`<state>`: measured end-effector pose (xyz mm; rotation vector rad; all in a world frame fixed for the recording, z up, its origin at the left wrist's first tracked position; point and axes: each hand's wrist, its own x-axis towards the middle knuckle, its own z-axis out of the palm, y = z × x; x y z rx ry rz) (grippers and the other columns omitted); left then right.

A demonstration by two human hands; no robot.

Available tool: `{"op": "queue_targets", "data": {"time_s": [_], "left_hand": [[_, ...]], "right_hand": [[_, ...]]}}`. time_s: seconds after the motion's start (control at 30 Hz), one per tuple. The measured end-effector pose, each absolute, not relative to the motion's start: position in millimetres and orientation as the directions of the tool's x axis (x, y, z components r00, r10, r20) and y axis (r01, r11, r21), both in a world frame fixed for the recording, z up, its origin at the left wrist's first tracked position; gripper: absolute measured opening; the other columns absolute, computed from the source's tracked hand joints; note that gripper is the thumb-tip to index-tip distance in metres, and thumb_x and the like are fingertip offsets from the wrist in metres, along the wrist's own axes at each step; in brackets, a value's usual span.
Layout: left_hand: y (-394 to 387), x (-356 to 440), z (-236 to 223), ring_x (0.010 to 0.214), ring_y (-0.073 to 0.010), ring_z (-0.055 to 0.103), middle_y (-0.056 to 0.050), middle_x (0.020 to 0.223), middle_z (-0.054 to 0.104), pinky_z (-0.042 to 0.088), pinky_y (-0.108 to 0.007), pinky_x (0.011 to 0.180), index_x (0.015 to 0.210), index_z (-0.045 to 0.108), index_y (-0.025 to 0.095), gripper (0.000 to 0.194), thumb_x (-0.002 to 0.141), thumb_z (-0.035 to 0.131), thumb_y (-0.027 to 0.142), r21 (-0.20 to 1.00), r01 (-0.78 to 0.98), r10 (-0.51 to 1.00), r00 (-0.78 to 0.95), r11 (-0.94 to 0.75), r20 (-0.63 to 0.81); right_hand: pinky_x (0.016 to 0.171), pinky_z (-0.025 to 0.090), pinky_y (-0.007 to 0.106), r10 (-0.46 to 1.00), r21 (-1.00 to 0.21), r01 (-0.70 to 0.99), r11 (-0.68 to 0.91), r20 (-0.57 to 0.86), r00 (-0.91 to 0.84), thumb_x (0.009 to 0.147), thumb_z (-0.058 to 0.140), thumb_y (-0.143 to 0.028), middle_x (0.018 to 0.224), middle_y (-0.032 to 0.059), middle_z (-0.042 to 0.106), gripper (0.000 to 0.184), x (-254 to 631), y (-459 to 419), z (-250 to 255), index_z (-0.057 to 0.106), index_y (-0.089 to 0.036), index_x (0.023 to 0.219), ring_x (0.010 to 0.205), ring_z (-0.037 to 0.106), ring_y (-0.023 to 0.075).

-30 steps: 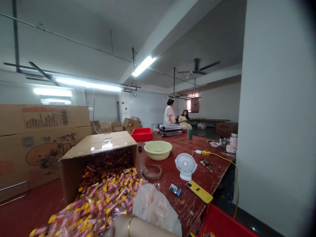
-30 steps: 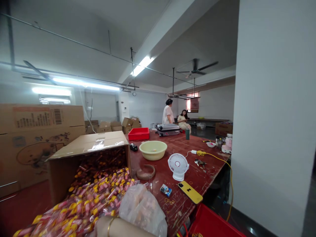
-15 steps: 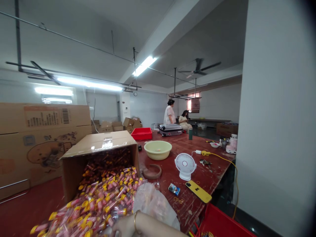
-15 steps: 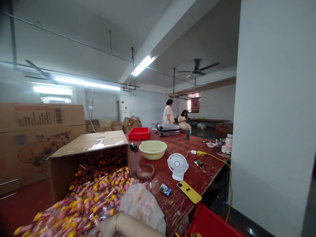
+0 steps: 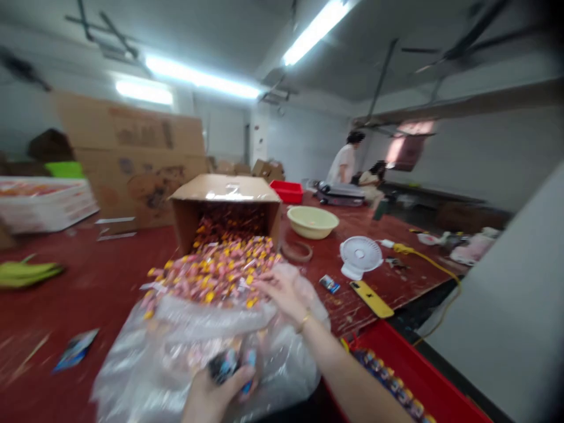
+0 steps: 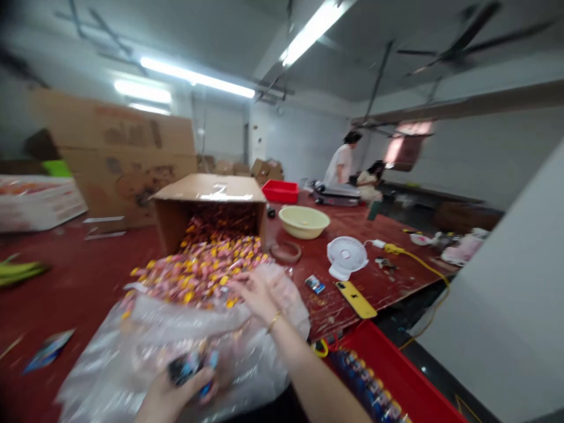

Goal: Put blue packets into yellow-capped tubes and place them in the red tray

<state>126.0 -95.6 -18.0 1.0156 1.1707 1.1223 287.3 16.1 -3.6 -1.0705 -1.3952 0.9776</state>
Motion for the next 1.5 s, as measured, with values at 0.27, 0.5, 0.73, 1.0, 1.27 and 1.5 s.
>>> {"op": "queue_targets", "data": {"time_s": [0.27, 0.5, 0.73, 1.0, 1.27, 1.5], "left_hand": [[-96, 138, -20, 0.052, -0.0133, 0.055, -0.001, 0.054, 0.063, 0.044, -0.023, 0.052, 0.062, 0.066, 0.013, 0.026, 0.056, 0.083, 0.031, 0.959, -0.185, 0.965, 0.194, 0.213, -0.177], [-95, 138, -23, 0.054, -0.0144, 0.056, -0.002, 0.056, 0.064, 0.045, -0.024, 0.054, 0.063, 0.065, 0.013, 0.026, 0.059, 0.081, 0.033, 0.951, -0.192, 0.953, 0.232, 0.243, -0.196], [-97, 136, -24, 0.056, -0.0137, 0.051, 0.001, 0.058, 0.059, 0.041, -0.025, 0.057, 0.066, 0.066, 0.014, 0.026, 0.055, 0.084, 0.029, 0.958, -0.172, 0.959, 0.208, 0.231, -0.194], [-98, 139, -19, 0.049, -0.0097, 0.038, 0.006, 0.049, 0.045, 0.033, -0.023, 0.05, 0.054, 0.059, 0.016, 0.029, 0.052, 0.085, 0.026, 0.967, -0.146, 0.959, 0.222, 0.209, -0.174], [-101, 142, -22, 0.059, -0.0155, 0.059, 0.0, 0.061, 0.062, 0.047, -0.026, 0.058, 0.069, 0.067, 0.015, 0.026, 0.06, 0.083, 0.032, 0.908, -0.232, 0.909, 0.32, 0.349, -0.268], [-102, 152, -18, 0.077, -0.0243, 0.068, -0.012, 0.085, 0.072, 0.056, -0.034, 0.065, 0.092, 0.07, 0.012, 0.036, 0.069, 0.077, 0.04, 0.745, -0.422, 0.843, 0.405, 0.516, -0.354]], "right_hand": [[0.072, 0.053, 0.028, 0.959, -0.948, -0.179, 0.263, 0.277, -0.061, 0.07, 0.078, -0.027, 0.084, -0.0002, 0.066, 0.037, 329, -53, 8, 0.046, -0.025, 0.088, 0.078, 0.064, 0.0137], [0.068, 0.053, 0.027, 0.929, -0.922, 0.119, 0.367, 0.359, -0.089, 0.082, 0.065, -0.038, 0.084, 0.0013, 0.061, 0.024, 326, -59, 19, 0.051, -0.023, 0.095, 0.075, 0.063, 0.0137], [0.048, 0.044, 0.022, 0.942, -0.92, 0.289, 0.267, 0.186, -0.279, 0.085, 0.058, -0.045, 0.068, -0.0023, 0.057, 0.024, 330, -63, 23, 0.051, -0.022, 0.089, 0.054, 0.054, 0.0099], [0.058, 0.041, 0.027, 0.78, -0.473, 0.632, 0.615, 0.486, -0.395, 0.085, 0.061, -0.037, 0.061, -0.0009, 0.057, 0.029, 328, -55, 43, 0.053, -0.021, 0.063, 0.058, 0.053, 0.0122], [0.059, 0.043, 0.027, 0.801, -0.666, 0.472, 0.578, 0.352, -0.485, 0.082, 0.064, -0.042, 0.063, -0.0011, 0.054, 0.031, 312, -45, 36, 0.052, -0.021, 0.062, 0.061, 0.053, 0.0128], [0.051, 0.047, 0.024, 0.95, -0.979, 0.083, 0.184, 0.156, -0.27, 0.076, 0.065, -0.053, 0.096, 0.0027, 0.053, 0.04, 304, -63, -12, 0.042, -0.025, 0.092, 0.066, 0.053, 0.0116]]}}
